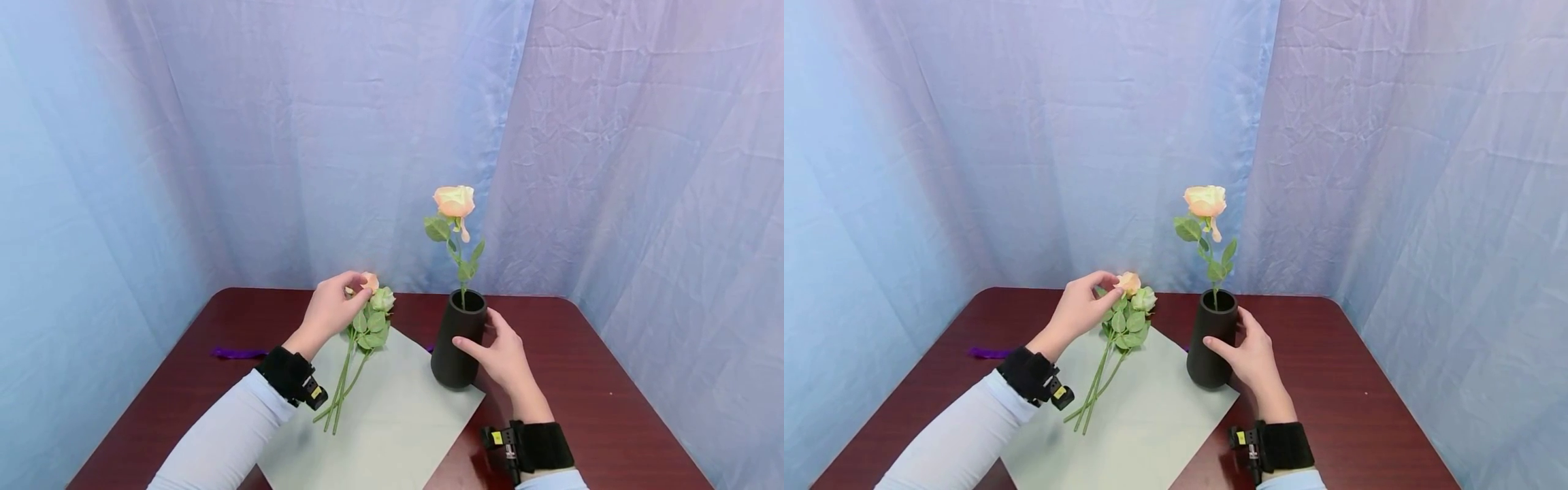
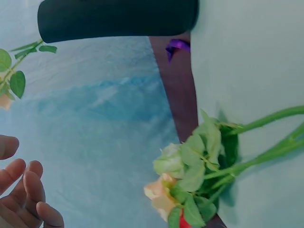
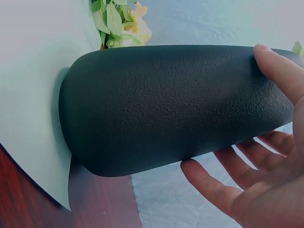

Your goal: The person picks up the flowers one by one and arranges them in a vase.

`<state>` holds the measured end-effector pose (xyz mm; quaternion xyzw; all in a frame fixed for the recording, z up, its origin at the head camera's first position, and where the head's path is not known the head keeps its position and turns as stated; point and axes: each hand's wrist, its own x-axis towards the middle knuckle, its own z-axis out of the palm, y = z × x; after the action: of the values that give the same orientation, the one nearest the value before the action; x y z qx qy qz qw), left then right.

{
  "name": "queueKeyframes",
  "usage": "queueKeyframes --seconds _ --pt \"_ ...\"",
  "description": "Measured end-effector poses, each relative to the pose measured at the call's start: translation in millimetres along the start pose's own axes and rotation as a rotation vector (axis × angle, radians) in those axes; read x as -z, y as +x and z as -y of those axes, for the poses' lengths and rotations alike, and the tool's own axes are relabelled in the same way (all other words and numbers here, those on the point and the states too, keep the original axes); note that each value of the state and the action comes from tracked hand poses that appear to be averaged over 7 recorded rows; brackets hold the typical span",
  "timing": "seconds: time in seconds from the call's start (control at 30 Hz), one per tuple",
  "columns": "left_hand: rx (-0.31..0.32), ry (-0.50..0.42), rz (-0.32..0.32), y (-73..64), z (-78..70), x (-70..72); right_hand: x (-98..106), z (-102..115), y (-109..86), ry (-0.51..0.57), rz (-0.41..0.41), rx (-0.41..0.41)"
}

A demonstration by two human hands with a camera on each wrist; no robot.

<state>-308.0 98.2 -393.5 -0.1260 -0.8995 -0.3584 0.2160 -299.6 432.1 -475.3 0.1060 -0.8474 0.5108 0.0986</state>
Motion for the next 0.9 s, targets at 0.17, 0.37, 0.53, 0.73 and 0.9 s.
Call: queueKeyframes --seconds 0.17,0.37,0.53,0.73,0.9 --pt "0.052 0.011 0.023 -2.9 9.7 -0.7 0.2 0.2 -0.2 0.001 0.0 0.001" --pt "0.088 0.016 0.046 -6.9 20.9 -2.5 0.1 0.6 -0.2 0.006 0.002 -0.001" --pt "0.127 0.035 0.076 -9.7 33.6 -5.9 -0.1 -0.4 -0.6 0.007 0.008 -0.006" --pt "0.163 0.036 0.114 -12.9 44.9 -10.3 0.8 -0.8 -0.9 0.0 0.005 -0.003" --pt "0.196 0.045 0.135 -15.0 54.6 -15.7 2.2 -1.1 -1.5 -0.003 0.004 0.0"
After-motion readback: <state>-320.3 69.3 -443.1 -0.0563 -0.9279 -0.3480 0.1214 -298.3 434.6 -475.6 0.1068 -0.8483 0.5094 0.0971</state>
